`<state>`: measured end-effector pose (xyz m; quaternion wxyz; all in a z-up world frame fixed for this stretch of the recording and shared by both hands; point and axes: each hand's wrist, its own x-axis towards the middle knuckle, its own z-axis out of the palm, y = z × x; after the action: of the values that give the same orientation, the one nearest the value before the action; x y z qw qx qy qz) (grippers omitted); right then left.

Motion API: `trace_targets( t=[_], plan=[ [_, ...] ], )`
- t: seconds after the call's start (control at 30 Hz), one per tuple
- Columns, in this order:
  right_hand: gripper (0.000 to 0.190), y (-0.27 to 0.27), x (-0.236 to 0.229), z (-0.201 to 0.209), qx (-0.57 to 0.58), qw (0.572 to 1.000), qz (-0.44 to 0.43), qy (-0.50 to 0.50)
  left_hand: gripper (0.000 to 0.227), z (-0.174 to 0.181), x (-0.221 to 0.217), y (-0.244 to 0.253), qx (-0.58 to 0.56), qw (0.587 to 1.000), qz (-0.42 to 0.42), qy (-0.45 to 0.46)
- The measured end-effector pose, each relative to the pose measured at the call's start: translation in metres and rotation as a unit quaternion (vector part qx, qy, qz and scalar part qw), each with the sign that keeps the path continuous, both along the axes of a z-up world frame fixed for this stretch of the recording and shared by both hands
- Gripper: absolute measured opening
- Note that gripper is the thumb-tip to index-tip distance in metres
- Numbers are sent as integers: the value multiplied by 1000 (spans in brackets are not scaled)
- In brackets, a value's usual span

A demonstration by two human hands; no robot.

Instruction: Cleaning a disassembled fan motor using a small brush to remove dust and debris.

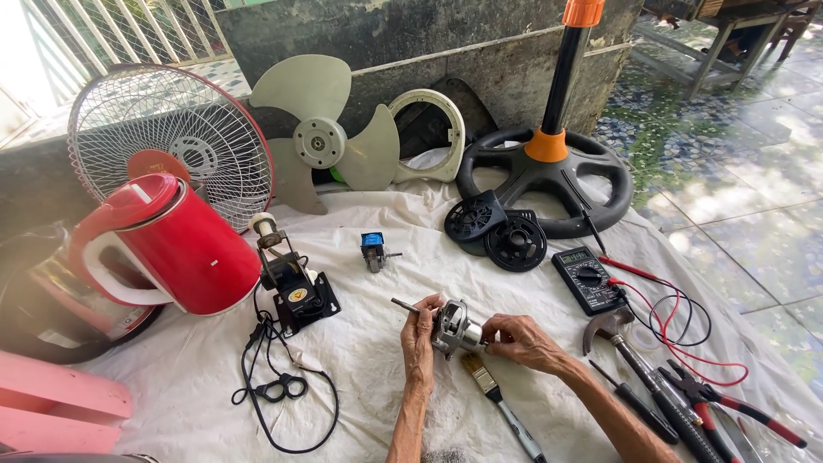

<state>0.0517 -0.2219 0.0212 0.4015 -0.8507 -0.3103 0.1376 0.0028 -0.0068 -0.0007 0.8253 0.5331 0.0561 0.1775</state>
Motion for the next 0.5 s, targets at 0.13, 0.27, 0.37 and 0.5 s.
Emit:
trace_targets(
  t=[0.13, 0.27, 0.37, 0.5],
  plan=[
    [17, -3, 1, 4, 3, 998, -67, -1, 41, 10, -5, -1, 49, 999, -1, 13],
    [25, -8, -4, 3, 17, 995, -97, 2, 33, 17, -6, -5, 103, 995, -3, -6],
    [25, -16, -14, -13, 10, 992, -118, -39, 32, 14, -7, -2, 109, 994, 8, -4],
    [25, -26, -65, 0, -13, 998, -55, -11, 31, 15, -7, -2, 112, 994, 5, -10]
  ],
)
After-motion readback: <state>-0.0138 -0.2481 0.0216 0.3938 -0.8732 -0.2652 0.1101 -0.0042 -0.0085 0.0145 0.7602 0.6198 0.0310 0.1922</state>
